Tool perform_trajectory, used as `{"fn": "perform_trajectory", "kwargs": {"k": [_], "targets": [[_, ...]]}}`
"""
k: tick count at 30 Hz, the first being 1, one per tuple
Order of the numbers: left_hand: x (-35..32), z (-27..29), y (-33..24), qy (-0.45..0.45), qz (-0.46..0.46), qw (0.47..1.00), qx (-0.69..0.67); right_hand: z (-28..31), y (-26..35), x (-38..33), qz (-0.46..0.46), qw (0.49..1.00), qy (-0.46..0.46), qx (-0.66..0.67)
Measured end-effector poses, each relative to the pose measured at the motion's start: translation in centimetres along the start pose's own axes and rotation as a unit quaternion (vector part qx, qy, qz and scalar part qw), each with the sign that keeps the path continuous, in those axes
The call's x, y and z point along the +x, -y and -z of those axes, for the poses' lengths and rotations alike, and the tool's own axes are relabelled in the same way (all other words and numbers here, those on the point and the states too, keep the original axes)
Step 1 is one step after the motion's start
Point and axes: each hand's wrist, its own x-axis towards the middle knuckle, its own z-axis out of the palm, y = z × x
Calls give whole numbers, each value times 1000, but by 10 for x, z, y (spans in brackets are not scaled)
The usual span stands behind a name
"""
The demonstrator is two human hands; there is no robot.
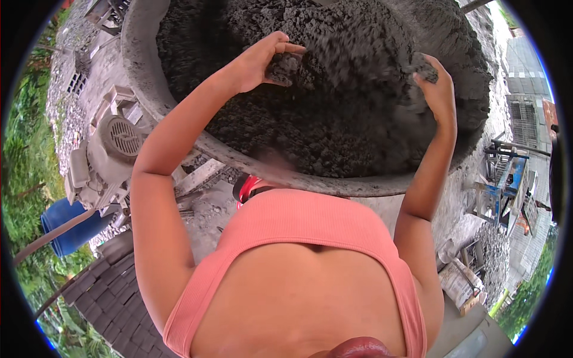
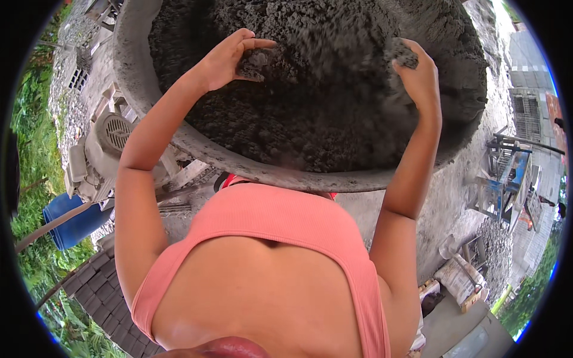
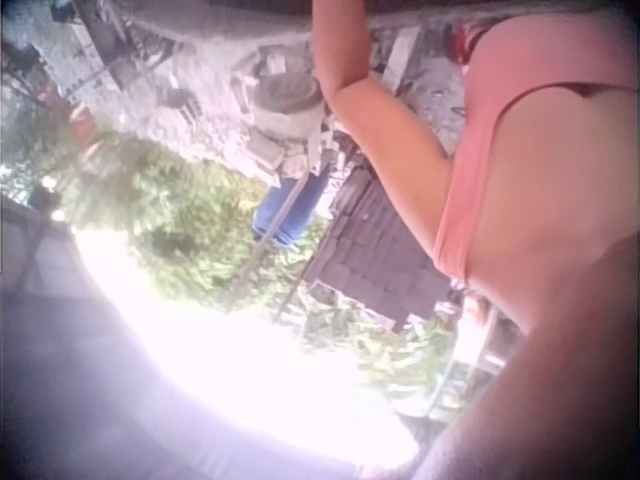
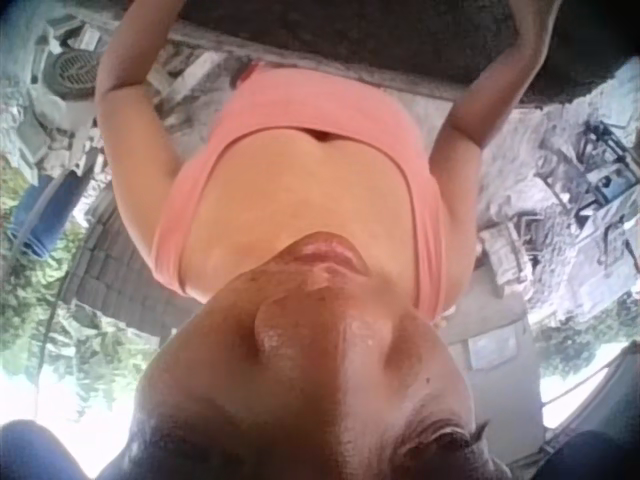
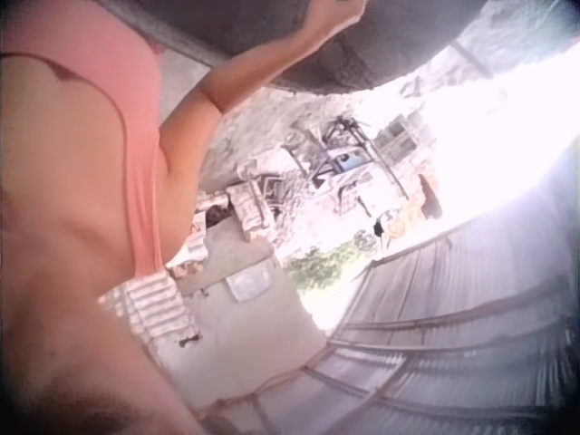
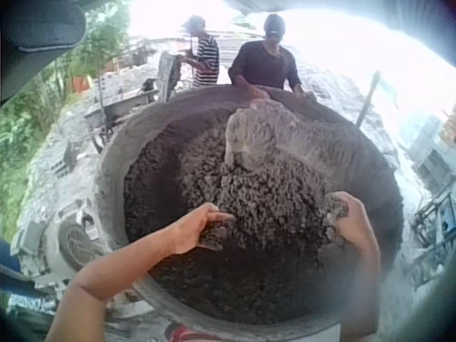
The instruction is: The person uses their hands and a small shovel to mix dry concrete and aggregate inside a rotating electric concrete mixer, occasionally patting the mixture and reaching in to distribute the material.
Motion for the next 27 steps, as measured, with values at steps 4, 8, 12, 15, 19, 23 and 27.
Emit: {"fn": "perform_trajectory", "kwargs": {"k": [4, 8, 12, 15, 19, 23, 27], "targets": [[6, 8, 7, -5, -28, 1000, 13, -15, 5, -3, 72, 997, -22, -10], [8, 18, 10, -2, -48, 998, -28, -21, 50, -14, 46, 998, 16, 42], [-1, 9, 4, -13, -33, 999, -14, -30, 33, -17, 83, 995, 55, -8], [-3, 8, 4, 9, -22, 1000, 15, -29, 43, -19, 22, 988, 151, 22], [-6, 6, -1, -7, 16, 999, 46, -28, 61, -25, 7, 986, 164, -25], [0, 9, -2, -47, 5, 994, 96, -32, 58, -24, 81, 986, 137, -57], [6, 18, 3, -50, -39, 995, 81, -31, 61, -25, 95, 988, 123, -26]]}}
